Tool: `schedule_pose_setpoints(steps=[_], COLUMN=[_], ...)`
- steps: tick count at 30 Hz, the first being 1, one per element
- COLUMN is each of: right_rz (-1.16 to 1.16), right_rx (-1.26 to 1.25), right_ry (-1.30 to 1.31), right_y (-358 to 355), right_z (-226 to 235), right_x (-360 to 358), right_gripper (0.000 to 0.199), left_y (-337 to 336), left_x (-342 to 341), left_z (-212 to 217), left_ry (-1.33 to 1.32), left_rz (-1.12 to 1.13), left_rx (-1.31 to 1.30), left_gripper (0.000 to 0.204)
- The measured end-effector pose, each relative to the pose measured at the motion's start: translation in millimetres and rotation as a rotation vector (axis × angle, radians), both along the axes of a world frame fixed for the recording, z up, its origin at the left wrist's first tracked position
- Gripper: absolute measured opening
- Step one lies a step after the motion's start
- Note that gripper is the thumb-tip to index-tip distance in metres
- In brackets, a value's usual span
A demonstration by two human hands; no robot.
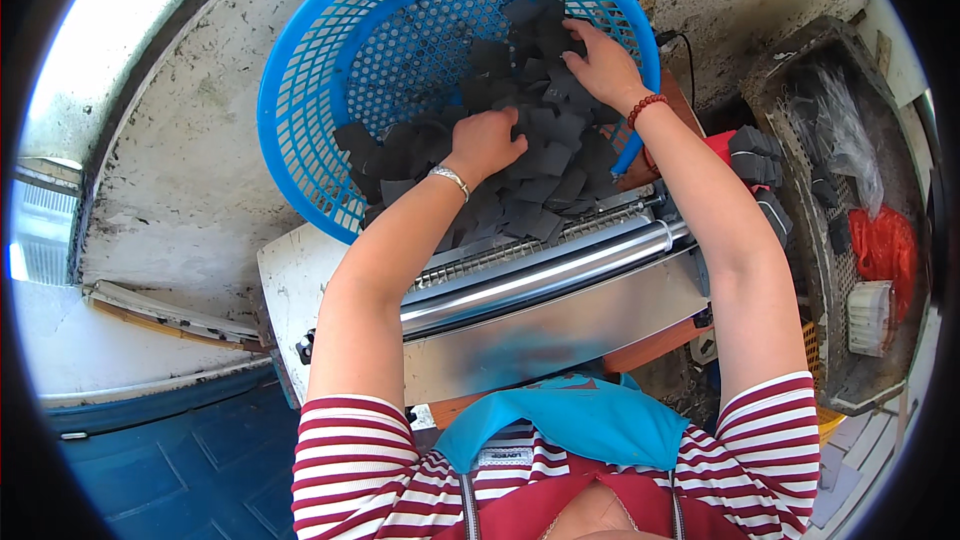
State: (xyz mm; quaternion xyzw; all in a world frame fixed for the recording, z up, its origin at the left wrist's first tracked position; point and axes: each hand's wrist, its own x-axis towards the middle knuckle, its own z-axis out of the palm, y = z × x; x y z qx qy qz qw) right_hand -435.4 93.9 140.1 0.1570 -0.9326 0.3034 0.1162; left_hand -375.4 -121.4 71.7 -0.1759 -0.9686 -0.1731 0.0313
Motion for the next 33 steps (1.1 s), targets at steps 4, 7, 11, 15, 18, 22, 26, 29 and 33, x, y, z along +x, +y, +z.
schedule_pose_setpoints(steps=[4,7,11,15,18,22,26,29,33], right_rz=[0.017,-0.002,0.012,0.042,0.065,0.128,0.137,0.163,0.204], right_rx=[0.015,0.003,-0.035,-0.105,-0.103,-0.124,-0.215,-0.272,-0.307], right_ry=[0.039,0.004,0.076,0.097,0.113,0.089,-0.167,-0.188,-0.233], right_y=[7,8,9,7,13,11,9,12,14], right_z=[-5,-3,-2,0,2,8,22,23,33], right_x=[0,2,3,14,20,36,68,92,129], right_gripper=[0.046,0.044,0.041,0.037,0.035,0.033,0.027,0.027,0.028], left_y=[-10,-20,-26,-34,-44,-63,-58,-22,-2], left_x=[-3,-4,-6,-4,-9,-8,5,27,44], left_z=[-8,-16,-19,-3,16,28,35,33,-9], left_ry=[0.075,0.182,0.219,0.152,0.184,0.232,0.588,0.215,-0.609], left_rz=[0.004,0.022,-0.006,0.107,0.283,0.33,0.096,-0.104,-0.407], left_rx=[-0.141,-0.127,-0.029,-0.037,-0.06,-0.056,-0.198,-0.133,-0.024], left_gripper=[0.027,0.023,0.017,0.015,0.013,0.017,0.024,0.032,0.073])
